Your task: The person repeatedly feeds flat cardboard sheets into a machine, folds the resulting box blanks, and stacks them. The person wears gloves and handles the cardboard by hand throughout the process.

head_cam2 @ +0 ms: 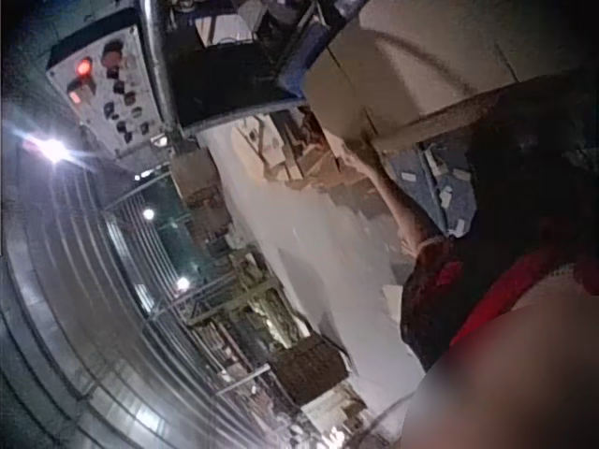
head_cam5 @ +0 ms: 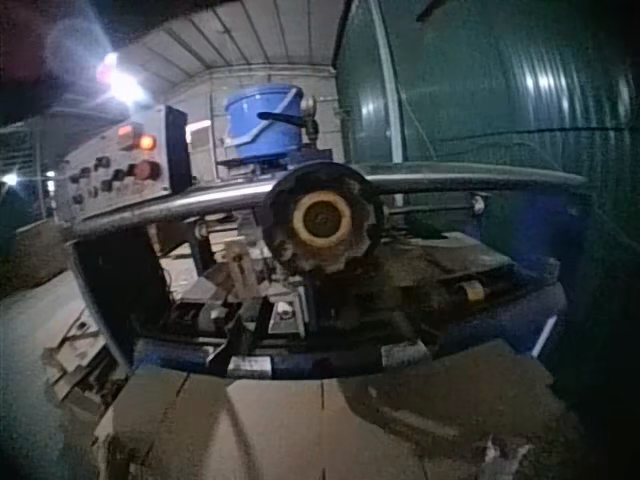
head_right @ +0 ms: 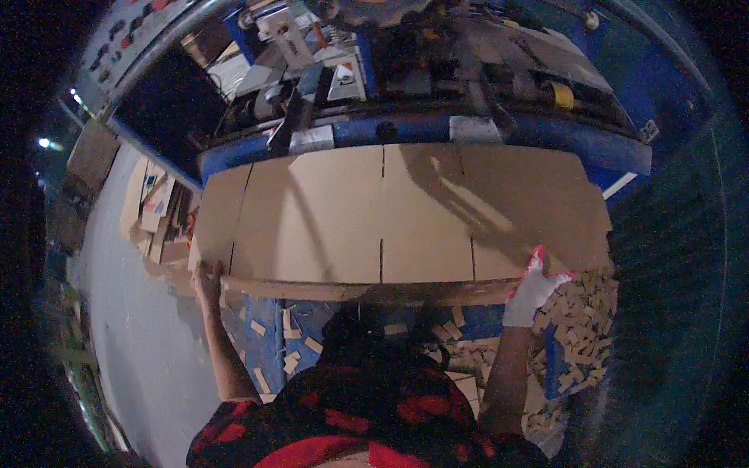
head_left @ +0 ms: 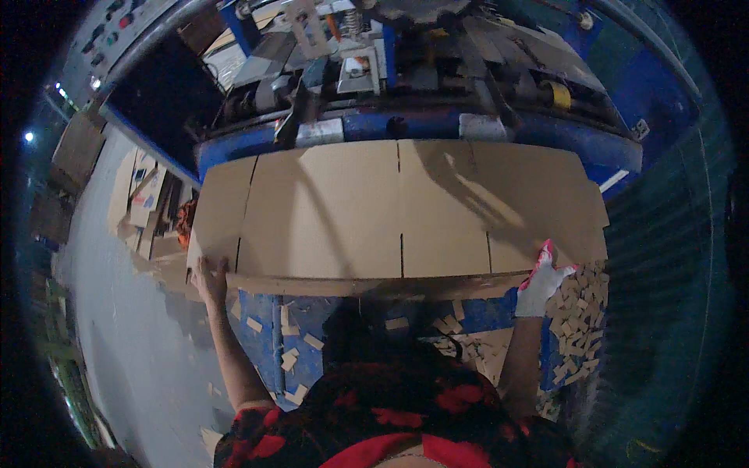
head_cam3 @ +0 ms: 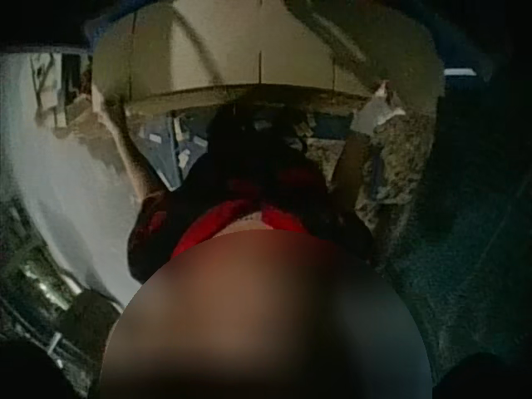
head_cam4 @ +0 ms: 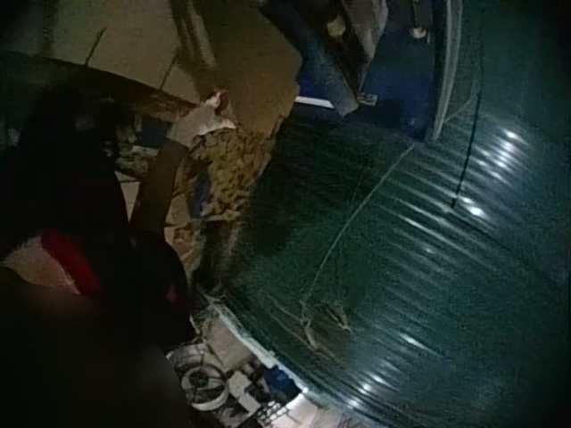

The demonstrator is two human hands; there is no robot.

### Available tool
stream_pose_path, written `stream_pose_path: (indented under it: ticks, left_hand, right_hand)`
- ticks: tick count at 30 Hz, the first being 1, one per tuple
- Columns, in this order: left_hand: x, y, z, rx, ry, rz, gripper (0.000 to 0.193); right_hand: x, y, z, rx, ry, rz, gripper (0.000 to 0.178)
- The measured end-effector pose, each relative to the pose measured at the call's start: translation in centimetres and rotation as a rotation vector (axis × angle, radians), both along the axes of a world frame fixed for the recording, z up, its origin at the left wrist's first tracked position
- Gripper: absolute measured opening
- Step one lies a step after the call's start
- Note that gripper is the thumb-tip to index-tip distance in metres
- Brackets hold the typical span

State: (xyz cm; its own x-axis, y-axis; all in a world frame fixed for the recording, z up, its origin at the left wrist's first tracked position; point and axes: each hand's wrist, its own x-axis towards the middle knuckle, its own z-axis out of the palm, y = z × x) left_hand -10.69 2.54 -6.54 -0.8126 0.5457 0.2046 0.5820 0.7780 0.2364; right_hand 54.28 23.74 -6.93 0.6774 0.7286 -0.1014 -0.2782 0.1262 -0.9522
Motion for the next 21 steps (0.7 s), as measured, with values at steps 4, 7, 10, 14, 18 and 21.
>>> stream_pose_path:
  ticks: [4,7,10,14,18,21]
  left_hand:
    - [-1.4,0.2,0.1,0.068,-0.027,0.110,0.090]
    - [-2.3,1.2,0.6,0.108,-0.068,0.197,0.085]
    - [-2.5,1.7,1.2,0.082,-0.060,0.206,0.083]
    - [-1.8,1.7,2.4,0.049,-0.112,0.306,0.089]
    - [-0.6,1.5,3.7,0.176,-0.181,0.290,0.089]
    - [-0.5,1.4,4.2,0.143,-0.246,0.228,0.088]
  right_hand:
    - [0.1,-0.3,0.3,-0.105,-0.028,0.034,0.095]
    - [0.6,-0.1,-0.2,0.006,-0.009,0.047,0.089]
    - [1.2,-0.3,-0.9,0.057,-0.009,0.057,0.084]
    - [2.3,-1.0,-1.1,0.087,0.107,0.217,0.071]
    - [2.9,-1.1,-0.4,-0.020,-0.274,0.043,0.069]
    - [3.1,-1.1,-0.2,-0.062,-0.346,0.126,0.079]
